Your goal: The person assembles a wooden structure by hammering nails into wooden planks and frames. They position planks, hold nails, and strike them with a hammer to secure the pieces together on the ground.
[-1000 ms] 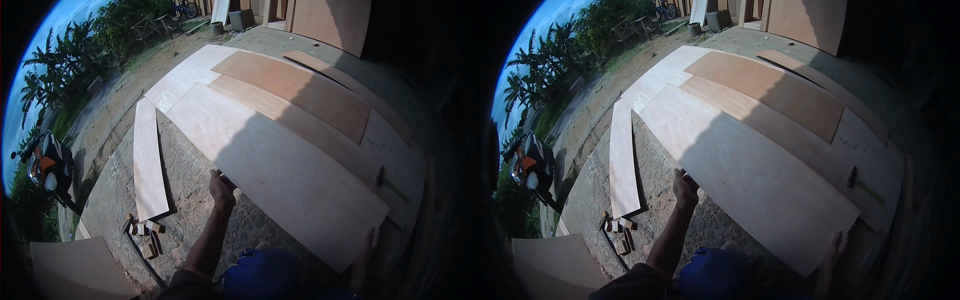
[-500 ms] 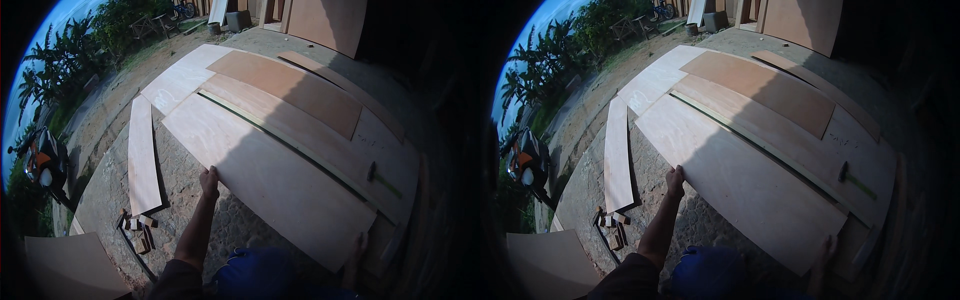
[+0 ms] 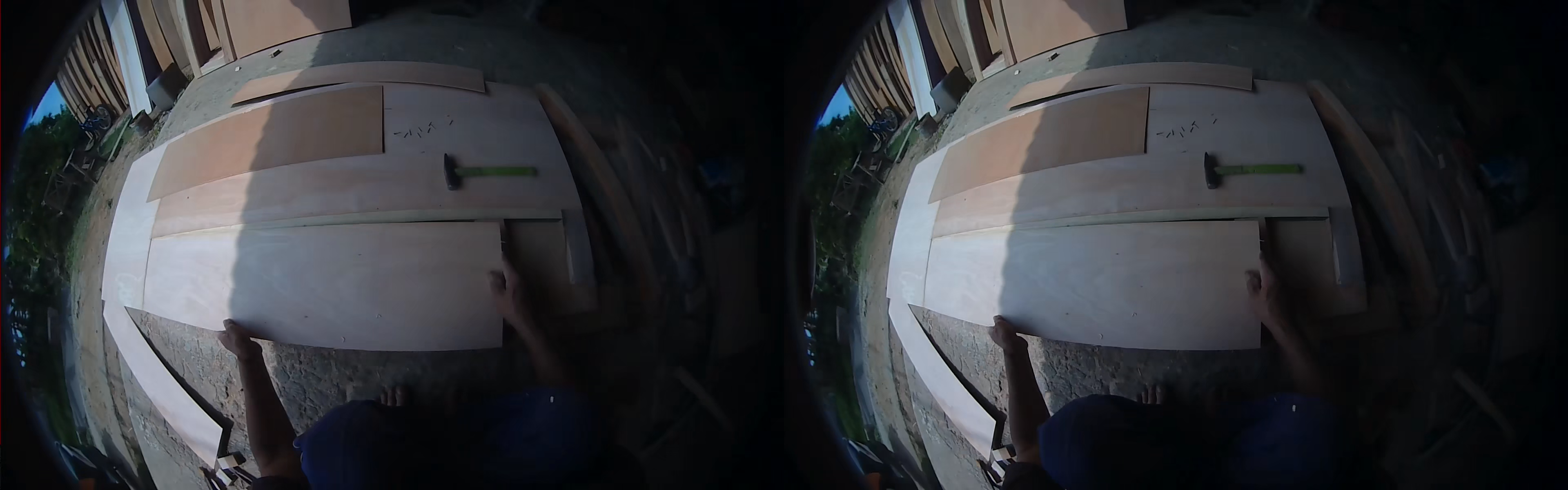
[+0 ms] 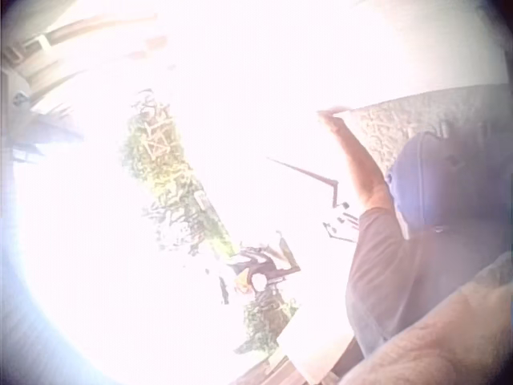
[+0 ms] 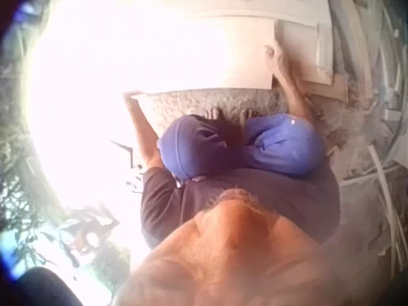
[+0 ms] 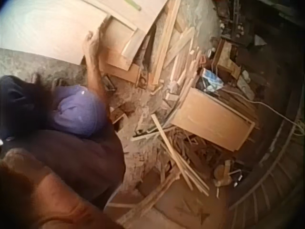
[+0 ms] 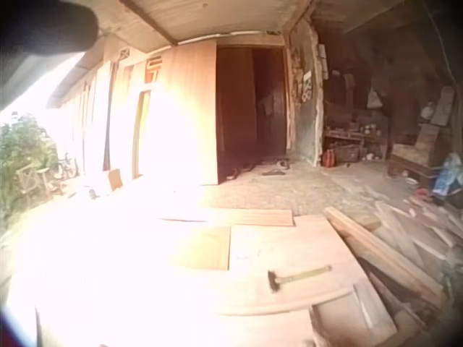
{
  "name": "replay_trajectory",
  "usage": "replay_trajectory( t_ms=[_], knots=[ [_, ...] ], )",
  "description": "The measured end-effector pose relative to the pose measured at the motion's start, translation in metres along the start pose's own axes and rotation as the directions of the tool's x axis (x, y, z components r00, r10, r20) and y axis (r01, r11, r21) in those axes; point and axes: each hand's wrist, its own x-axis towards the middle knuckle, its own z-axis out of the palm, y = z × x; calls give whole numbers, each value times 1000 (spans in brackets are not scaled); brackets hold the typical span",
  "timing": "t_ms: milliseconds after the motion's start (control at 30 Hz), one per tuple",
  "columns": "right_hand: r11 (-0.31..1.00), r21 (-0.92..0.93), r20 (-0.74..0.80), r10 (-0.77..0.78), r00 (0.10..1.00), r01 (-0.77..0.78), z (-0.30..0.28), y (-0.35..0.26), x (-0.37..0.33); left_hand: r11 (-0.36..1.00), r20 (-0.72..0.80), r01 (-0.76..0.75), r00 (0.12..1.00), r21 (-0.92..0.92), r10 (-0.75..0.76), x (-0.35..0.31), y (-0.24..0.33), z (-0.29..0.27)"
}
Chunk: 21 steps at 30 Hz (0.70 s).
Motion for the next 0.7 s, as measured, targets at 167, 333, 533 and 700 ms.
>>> replay_trajectory(
  t_ms=[167, 333, 533, 700],
  knots=[
    [965, -252, 27, -64, 998, 69, -24, -37, -5, 997, -75, 40, 997, 67, -35, 15, 1, -4],
    [951, -302, 24, -68, 997, 72, -13, -26, 0, 983, -234, 167, 955, -72, -179, 21, -16, 13],
    [967, -222, 18, -125, 992, 126, -3, -29, 31, 867, -233, 269, 955, 419, -183, 77, -45, -18],
    [962, -225, -80, -178, 981, 156, -6, -25, 51, 864, -261, 334, 933, 377, -247, 51, -38, 7]
  ],
)
